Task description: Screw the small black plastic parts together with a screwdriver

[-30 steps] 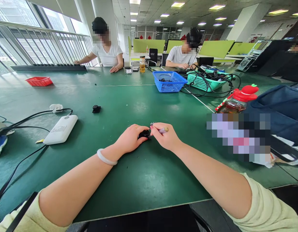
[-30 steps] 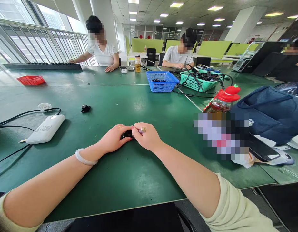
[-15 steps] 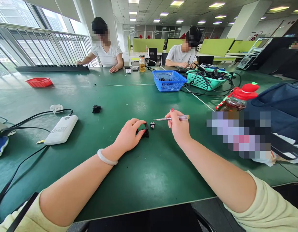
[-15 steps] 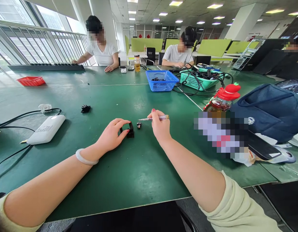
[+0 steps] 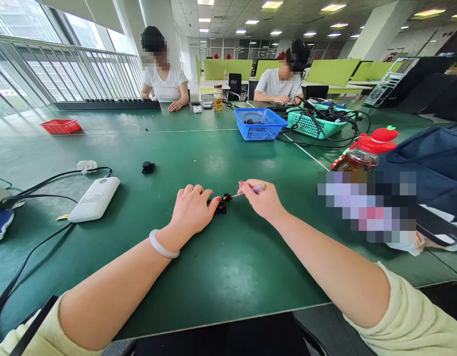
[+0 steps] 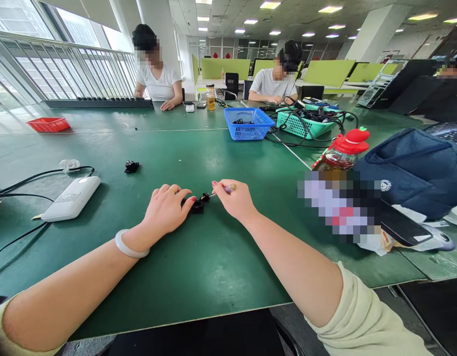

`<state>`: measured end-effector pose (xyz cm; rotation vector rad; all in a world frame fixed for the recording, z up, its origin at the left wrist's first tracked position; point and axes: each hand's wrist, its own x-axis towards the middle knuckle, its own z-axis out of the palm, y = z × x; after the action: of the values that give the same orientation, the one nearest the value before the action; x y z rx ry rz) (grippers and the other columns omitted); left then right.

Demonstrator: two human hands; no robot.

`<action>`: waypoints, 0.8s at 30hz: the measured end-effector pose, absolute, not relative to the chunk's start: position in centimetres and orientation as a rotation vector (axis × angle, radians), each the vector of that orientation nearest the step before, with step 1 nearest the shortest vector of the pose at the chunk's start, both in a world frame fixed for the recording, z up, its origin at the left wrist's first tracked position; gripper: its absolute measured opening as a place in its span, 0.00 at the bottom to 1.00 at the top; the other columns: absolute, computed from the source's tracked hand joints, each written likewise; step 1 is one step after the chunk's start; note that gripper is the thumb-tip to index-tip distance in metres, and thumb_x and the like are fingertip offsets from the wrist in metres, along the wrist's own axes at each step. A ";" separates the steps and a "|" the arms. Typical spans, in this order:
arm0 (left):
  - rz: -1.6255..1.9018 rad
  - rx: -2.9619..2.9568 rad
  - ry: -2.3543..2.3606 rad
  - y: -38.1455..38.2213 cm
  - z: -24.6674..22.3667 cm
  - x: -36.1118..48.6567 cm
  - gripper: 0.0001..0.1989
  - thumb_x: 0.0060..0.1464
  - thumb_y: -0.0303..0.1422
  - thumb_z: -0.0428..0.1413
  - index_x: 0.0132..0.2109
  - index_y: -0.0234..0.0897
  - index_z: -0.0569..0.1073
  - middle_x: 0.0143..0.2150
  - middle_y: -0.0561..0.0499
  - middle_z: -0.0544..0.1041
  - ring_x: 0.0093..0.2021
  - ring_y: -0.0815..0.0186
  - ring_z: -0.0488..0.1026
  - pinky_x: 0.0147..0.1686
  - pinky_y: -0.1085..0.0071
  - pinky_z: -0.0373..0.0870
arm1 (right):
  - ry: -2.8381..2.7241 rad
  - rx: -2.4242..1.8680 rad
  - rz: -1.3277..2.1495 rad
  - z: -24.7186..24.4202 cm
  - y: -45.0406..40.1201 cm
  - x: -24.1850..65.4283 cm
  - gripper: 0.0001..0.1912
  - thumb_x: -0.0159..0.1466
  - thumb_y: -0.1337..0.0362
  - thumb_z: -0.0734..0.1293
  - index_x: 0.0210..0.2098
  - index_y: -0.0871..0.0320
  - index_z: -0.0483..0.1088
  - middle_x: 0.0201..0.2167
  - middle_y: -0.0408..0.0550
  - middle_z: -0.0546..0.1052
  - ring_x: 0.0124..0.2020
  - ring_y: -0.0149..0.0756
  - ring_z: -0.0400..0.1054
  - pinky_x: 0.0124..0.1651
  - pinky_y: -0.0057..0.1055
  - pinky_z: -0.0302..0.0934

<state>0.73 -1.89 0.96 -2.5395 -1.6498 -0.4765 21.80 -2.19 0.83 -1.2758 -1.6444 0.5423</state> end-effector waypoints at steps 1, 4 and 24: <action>-0.530 -2.582 -1.587 -1.9 0.9 0.8 0.22 0.65 0.46 0.44 0.53 0.40 0.75 0.47 0.41 0.75 0.51 0.49 0.69 0.53 0.51 0.66 | -1.654 -1.250 0.595 0.9 -2.3 21.7 0.25 0.65 0.45 0.61 0.22 0.56 0.73 0.16 0.40 0.66 0.19 0.29 0.57 0.24 0.29 0.50; -0.638 -2.853 -1.339 -1.8 0.7 0.8 0.22 0.64 0.44 0.48 0.60 0.42 0.69 0.55 0.43 0.73 0.58 0.51 0.64 0.60 0.51 0.61 | -1.651 -1.184 0.677 1.1 -2.8 21.4 0.26 0.65 0.43 0.61 0.23 0.56 0.74 0.17 0.41 0.68 0.19 0.28 0.58 0.24 0.28 0.52; -0.486 -2.325 -2.044 4.5 -0.1 -8.2 0.17 0.50 0.30 0.50 0.46 0.37 0.77 0.53 0.40 0.74 0.59 0.49 0.65 0.61 0.52 0.62 | -1.314 -1.107 0.730 0.8 -2.1 22.5 0.24 0.65 0.48 0.64 0.20 0.57 0.71 0.15 0.40 0.61 0.18 0.27 0.54 0.21 0.28 0.47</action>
<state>-8.21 4.49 -0.14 -2.3249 -2.0444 -0.4862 22.54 -2.14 0.84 -1.1075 -1.3139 0.7304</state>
